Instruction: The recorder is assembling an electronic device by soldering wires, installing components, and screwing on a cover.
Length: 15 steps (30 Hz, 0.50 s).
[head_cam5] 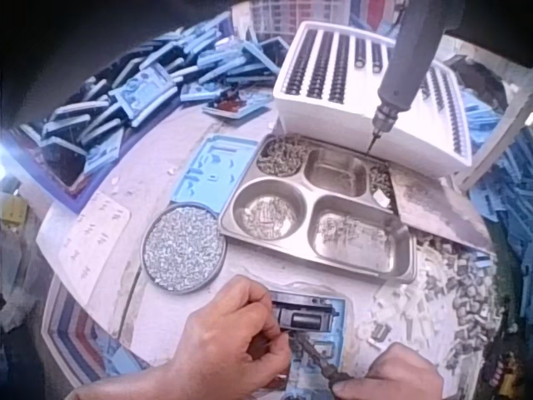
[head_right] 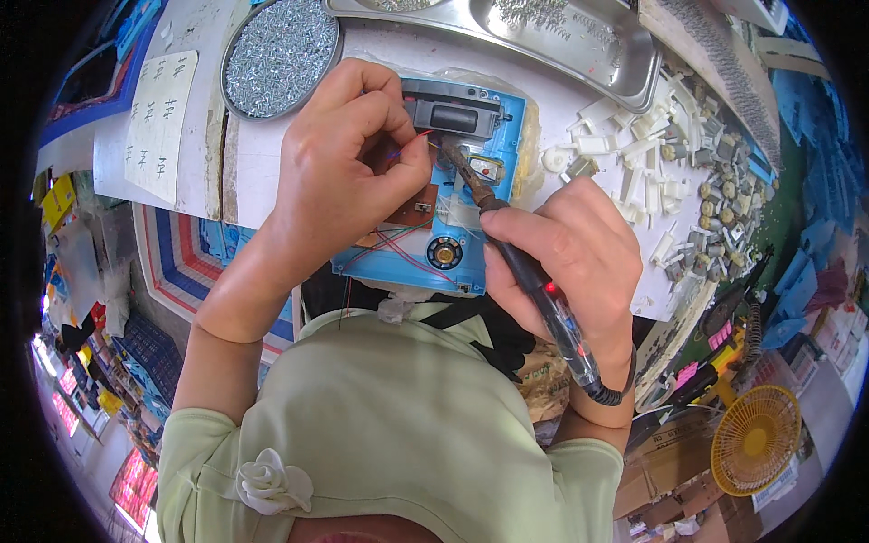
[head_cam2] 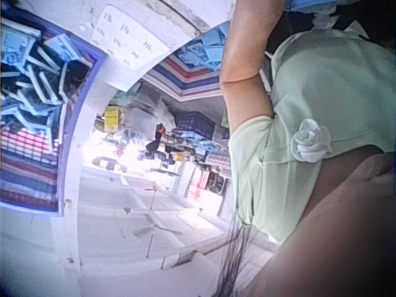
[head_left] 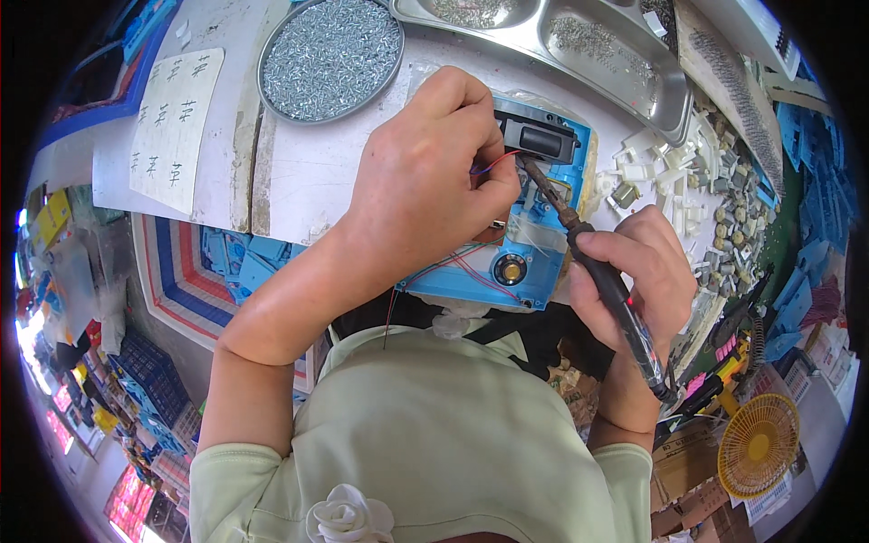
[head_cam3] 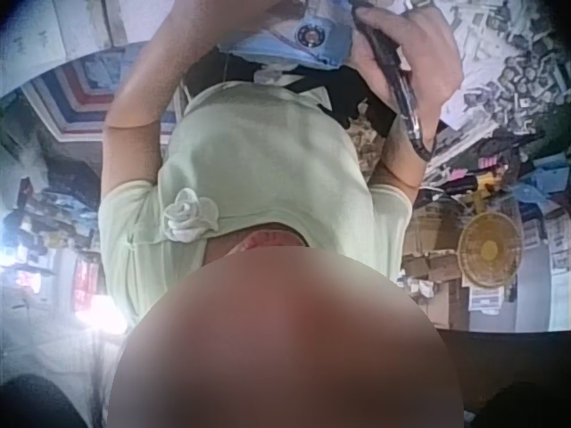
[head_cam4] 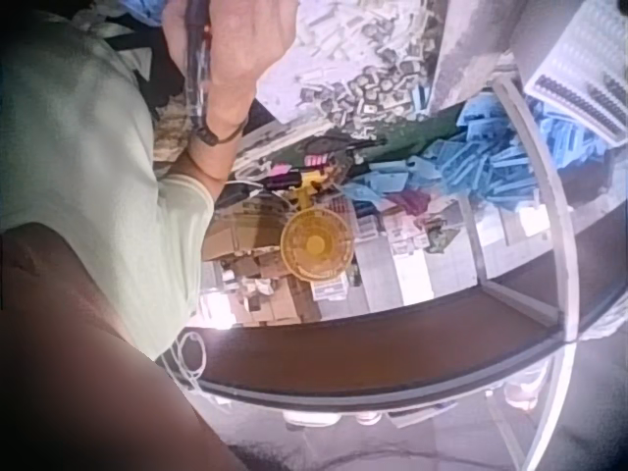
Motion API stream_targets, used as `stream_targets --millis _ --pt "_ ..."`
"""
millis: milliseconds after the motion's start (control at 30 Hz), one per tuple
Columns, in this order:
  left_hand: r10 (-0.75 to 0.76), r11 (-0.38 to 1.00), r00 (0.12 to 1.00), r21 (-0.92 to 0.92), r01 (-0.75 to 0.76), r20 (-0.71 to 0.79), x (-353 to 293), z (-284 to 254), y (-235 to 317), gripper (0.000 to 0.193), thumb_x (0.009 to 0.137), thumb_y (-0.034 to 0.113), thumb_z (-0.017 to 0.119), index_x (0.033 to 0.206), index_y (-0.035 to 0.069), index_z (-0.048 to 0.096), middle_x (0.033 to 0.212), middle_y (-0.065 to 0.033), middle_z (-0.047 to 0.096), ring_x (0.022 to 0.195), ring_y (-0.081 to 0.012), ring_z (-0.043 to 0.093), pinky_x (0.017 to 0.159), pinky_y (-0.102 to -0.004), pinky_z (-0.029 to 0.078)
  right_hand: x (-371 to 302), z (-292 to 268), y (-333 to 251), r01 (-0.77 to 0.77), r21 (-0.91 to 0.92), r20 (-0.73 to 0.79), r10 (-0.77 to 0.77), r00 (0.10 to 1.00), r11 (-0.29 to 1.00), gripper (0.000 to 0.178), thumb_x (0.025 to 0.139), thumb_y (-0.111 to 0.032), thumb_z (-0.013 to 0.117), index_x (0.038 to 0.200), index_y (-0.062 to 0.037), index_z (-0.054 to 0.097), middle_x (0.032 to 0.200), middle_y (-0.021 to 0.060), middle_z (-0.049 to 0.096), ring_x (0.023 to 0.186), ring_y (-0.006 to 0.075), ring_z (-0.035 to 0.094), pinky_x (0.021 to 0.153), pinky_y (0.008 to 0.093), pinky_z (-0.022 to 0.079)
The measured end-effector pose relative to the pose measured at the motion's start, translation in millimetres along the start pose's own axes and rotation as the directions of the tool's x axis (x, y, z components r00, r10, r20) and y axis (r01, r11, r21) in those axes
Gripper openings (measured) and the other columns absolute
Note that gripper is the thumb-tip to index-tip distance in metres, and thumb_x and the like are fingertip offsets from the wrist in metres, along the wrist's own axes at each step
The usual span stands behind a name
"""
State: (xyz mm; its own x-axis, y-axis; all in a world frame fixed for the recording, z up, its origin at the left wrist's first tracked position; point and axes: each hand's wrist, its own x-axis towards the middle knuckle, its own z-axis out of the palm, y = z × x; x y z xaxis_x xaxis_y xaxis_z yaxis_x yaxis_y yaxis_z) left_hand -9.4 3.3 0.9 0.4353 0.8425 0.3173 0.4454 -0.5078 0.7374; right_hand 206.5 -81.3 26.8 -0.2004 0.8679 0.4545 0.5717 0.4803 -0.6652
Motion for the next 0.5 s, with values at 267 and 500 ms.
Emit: stream_targets --millis 267,500 --pt "0.031 0.997 0.999 0.068 -0.028 -0.038 -1.7 3.7 1.2 0.015 0.072 -0.002 0.076 0.077 0.001 0.063 0.093 -0.0091 0.059 0.074 -0.0206 0.062 0.062 -0.0307 0.053 -0.7 0.0 0.8 0.006 -0.016 -0.011 -0.007 1.0 1.0 0.033 0.07 -0.001 0.081 0.101 -0.0061 0.072 0.07 0.0065 0.058 0.06 0.0248 0.052 0.055 0.0339 0.043" --pt "0.046 0.995 0.997 0.092 -0.04 -0.061 -4.2 7.0 1.7 0.015 0.073 -0.002 0.076 0.078 0.001 0.062 0.093 -0.0092 0.059 0.074 -0.0205 0.063 0.061 -0.0311 0.054 -2.1 -0.8 2.1 0.006 -0.024 -0.023 -0.007 1.0 1.0 0.034 0.071 -0.004 0.082 0.104 -0.0074 0.071 0.069 0.0065 0.055 0.059 0.0254 0.052 0.055 0.0345 0.043"
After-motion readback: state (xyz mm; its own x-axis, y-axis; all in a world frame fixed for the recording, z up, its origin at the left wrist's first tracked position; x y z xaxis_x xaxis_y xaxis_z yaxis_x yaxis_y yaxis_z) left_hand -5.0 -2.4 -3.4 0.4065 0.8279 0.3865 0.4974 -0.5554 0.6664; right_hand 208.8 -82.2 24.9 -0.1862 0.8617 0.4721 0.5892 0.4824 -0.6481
